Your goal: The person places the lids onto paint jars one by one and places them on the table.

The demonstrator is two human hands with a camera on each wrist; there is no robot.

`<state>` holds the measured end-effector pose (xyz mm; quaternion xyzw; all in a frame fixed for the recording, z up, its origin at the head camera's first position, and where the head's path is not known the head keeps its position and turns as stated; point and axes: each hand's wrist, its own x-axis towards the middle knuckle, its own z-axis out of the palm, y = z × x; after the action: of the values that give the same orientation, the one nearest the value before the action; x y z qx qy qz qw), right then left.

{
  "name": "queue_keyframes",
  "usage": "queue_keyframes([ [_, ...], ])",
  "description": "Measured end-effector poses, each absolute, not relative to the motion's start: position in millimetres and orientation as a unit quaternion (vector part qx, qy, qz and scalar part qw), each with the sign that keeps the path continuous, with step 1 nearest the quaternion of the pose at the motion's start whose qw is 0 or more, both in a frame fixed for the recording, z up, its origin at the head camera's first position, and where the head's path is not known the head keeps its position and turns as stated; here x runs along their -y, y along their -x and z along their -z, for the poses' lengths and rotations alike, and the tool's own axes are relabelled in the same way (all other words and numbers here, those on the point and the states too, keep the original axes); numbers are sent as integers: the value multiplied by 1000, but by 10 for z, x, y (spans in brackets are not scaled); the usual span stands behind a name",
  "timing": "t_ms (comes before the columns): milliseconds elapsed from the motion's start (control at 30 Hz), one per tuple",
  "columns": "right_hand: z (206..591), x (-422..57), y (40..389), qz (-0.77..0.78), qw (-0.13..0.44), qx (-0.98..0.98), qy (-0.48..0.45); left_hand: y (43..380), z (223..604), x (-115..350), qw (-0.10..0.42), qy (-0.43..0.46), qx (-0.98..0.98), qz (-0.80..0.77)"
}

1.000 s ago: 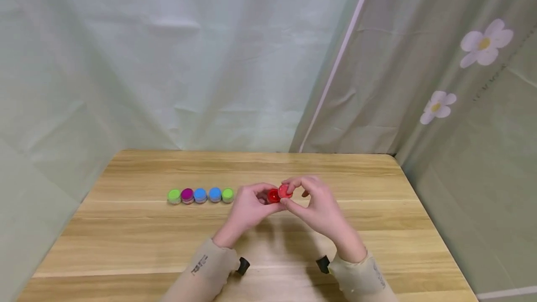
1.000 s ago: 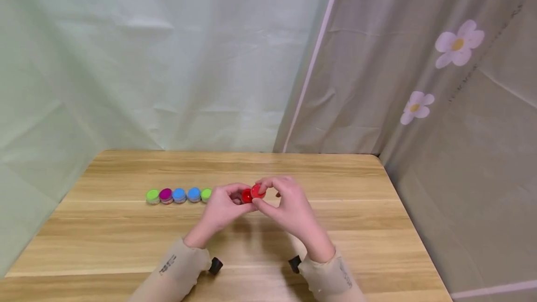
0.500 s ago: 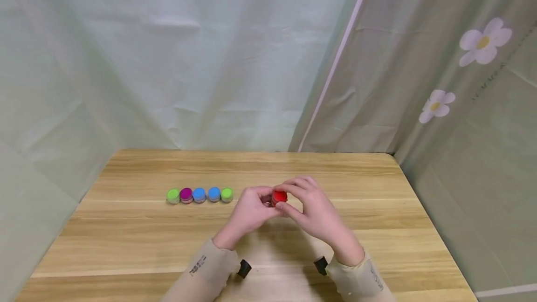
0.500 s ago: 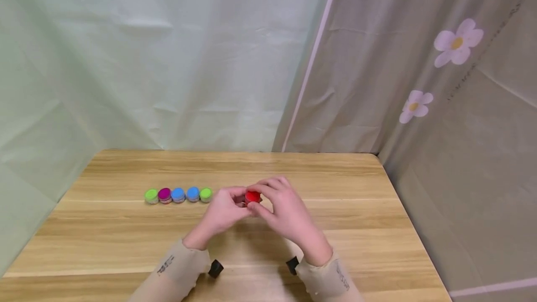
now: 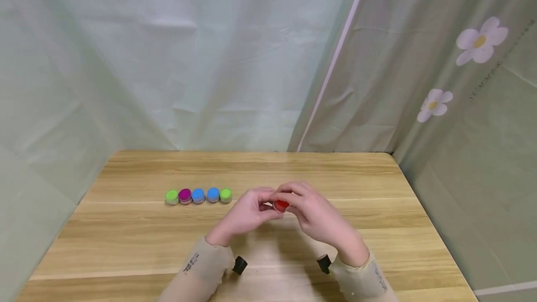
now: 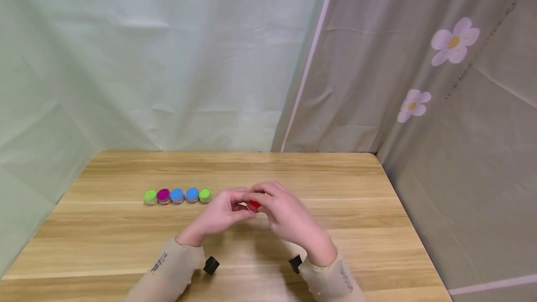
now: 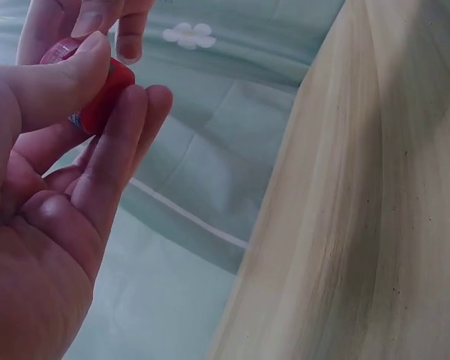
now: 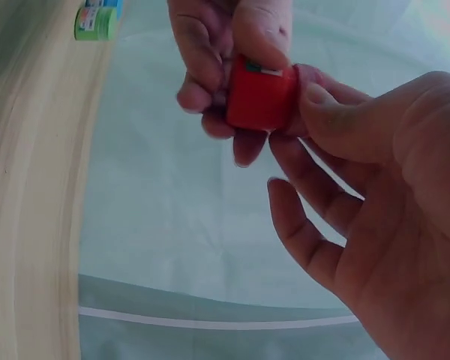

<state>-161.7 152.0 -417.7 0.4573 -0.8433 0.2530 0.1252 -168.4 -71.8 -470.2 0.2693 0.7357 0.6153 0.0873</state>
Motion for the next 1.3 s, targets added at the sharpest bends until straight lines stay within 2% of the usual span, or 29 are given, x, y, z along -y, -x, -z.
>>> queue_keyframes([
  [233, 4160, -1541, 1608, -228, 150, 872, -406, 1676, 4675, 712, 99, -271, -746, -600],
  [467, 4198, -1501, 1587, -223, 171, 906, -316, 1659, 4657, 662, 72, -250, -763, -592],
  [700, 4217, -1483, 1563, -239, 174, 918, -264, 1625, 4621, 616, 73, -223, -738, -632],
  [800, 4177, -1517, 1560, -278, 155, 899, -301, 1616, 4611, 633, 67, -221, -734, -639],
  [933, 4104, -1564, 1567, -295, 123, 854, -411, 1616, 4617, 670, 57, -239, -724, -644],
  [1033, 4083, -1566, 1574, -280, 119, 832, -465, 1618, 4629, 693, 49, -259, -712, -651],
  [1300, 4078, -1574, 1580, -277, 146, 821, -478, 1618, 4612, 716, 31, -297, -701, -648],
])
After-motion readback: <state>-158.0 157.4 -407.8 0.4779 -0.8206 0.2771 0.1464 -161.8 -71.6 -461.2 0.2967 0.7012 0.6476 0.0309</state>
